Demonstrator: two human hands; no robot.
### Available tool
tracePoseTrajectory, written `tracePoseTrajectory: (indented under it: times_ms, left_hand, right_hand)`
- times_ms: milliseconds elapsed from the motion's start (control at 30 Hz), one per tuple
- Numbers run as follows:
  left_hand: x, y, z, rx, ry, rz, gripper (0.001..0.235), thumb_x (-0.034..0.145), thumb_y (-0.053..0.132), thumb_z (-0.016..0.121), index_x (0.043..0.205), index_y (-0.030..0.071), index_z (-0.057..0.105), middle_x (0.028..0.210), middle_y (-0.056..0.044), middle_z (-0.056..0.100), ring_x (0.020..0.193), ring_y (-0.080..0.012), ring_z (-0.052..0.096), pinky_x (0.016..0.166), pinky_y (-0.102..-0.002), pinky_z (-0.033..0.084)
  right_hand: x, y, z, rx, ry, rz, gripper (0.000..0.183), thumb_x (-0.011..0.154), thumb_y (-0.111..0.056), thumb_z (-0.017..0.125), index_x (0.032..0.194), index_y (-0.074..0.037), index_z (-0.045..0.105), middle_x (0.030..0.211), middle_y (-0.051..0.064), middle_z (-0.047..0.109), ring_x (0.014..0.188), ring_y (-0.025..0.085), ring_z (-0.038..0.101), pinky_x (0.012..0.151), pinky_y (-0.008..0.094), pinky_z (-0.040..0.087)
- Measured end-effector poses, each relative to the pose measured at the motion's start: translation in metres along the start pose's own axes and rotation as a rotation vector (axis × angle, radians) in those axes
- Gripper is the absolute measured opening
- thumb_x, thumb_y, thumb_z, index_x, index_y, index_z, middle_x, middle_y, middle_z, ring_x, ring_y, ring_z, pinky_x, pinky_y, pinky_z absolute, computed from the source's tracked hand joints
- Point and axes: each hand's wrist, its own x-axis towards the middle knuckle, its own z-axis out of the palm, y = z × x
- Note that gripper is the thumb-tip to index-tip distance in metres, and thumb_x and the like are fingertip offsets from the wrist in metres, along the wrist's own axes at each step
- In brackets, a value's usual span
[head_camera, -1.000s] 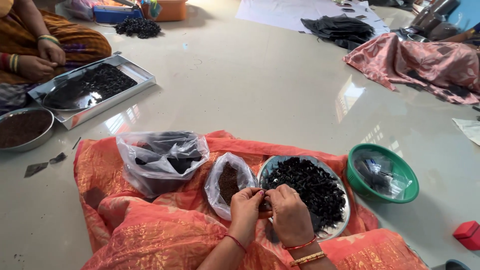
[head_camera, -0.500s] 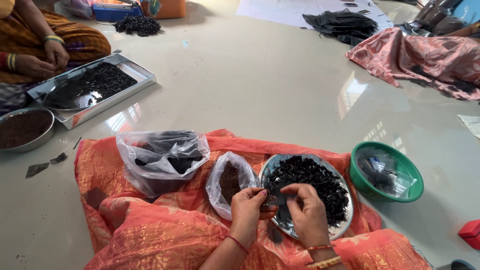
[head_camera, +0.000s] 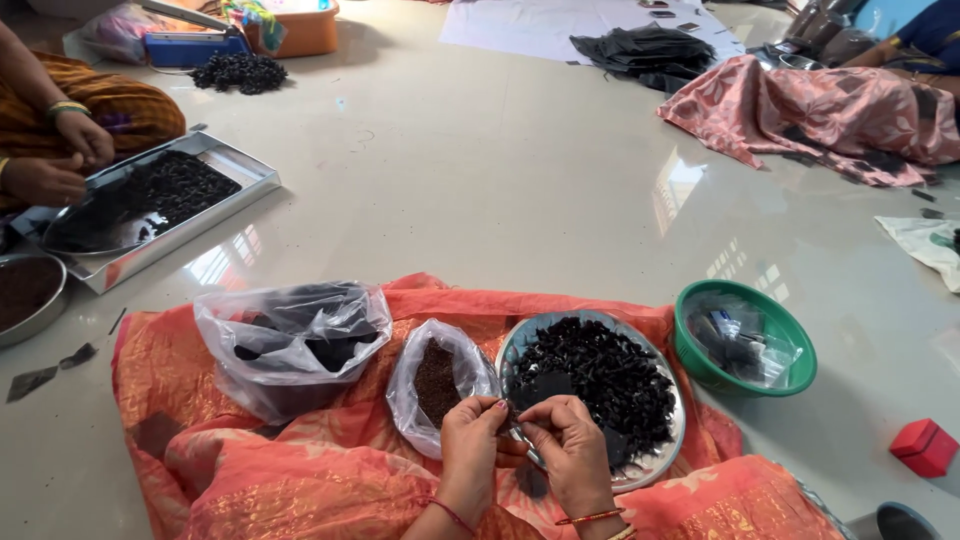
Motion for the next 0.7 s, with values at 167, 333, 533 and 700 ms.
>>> tracePoseTrajectory:
  times_ms: [167, 333, 533, 700]
  left_hand:
    - [-0.002, 0.004, 0.0, -0.009, -0.073, -0.054, 0.015, 0.098, 0.011, 0.056, 0.1, -0.002, 0.063, 0.079, -0.014, 0.071, 0.051, -0.0209, 0.067, 0.042, -0.034, 0.055]
    - [-0.007, 0.006, 0.001, 0.031, -0.133, -0.108, 0.014, 0.098, 0.012, 0.055, 0.1, 0.0, 0.061, 0.082, -0.018, 0.073, 0.052, -0.0232, 0.068, 0.043, -0.036, 0.056]
    - [-0.008, 0.006, 0.003, 0.07, -0.181, -0.057, 0.014, 0.099, 0.012, 0.054, 0.104, -0.001, 0.059, 0.089, -0.021, 0.077, 0.055, -0.0243, 0.071, 0.046, -0.036, 0.059]
    - [-0.006, 0.0, 0.004, 0.139, -0.184, 0.013, 0.015, 0.1, 0.012, 0.054, 0.105, 0.0, 0.061, 0.085, -0.019, 0.077, 0.052, -0.0229, 0.07, 0.044, -0.034, 0.057]
  right_hand:
    - [0.0, -0.024, -0.009, -0.217, 0.015, -0.198, 0.01, 0.081, 0.0, 0.075, 0.089, -0.004, 0.074, 0.088, 0.004, 0.064, 0.074, 0.013, 0.066, 0.065, 0.027, 0.053]
    - [0.003, -0.018, -0.014, -0.136, 0.034, -0.055, 0.007, 0.085, 0.001, 0.071, 0.09, -0.004, 0.073, 0.085, 0.004, 0.069, 0.073, 0.014, 0.071, 0.067, 0.028, 0.057]
    - [0.003, -0.024, -0.017, -0.115, 0.026, -0.065, 0.005, 0.085, -0.001, 0.071, 0.09, -0.003, 0.071, 0.085, 0.006, 0.07, 0.074, 0.016, 0.072, 0.067, 0.028, 0.057]
    - [0.002, -0.035, -0.014, -0.179, 0.045, -0.129, 0.014, 0.086, -0.004, 0.071, 0.099, -0.004, 0.068, 0.092, 0.006, 0.072, 0.08, 0.017, 0.074, 0.068, 0.029, 0.057]
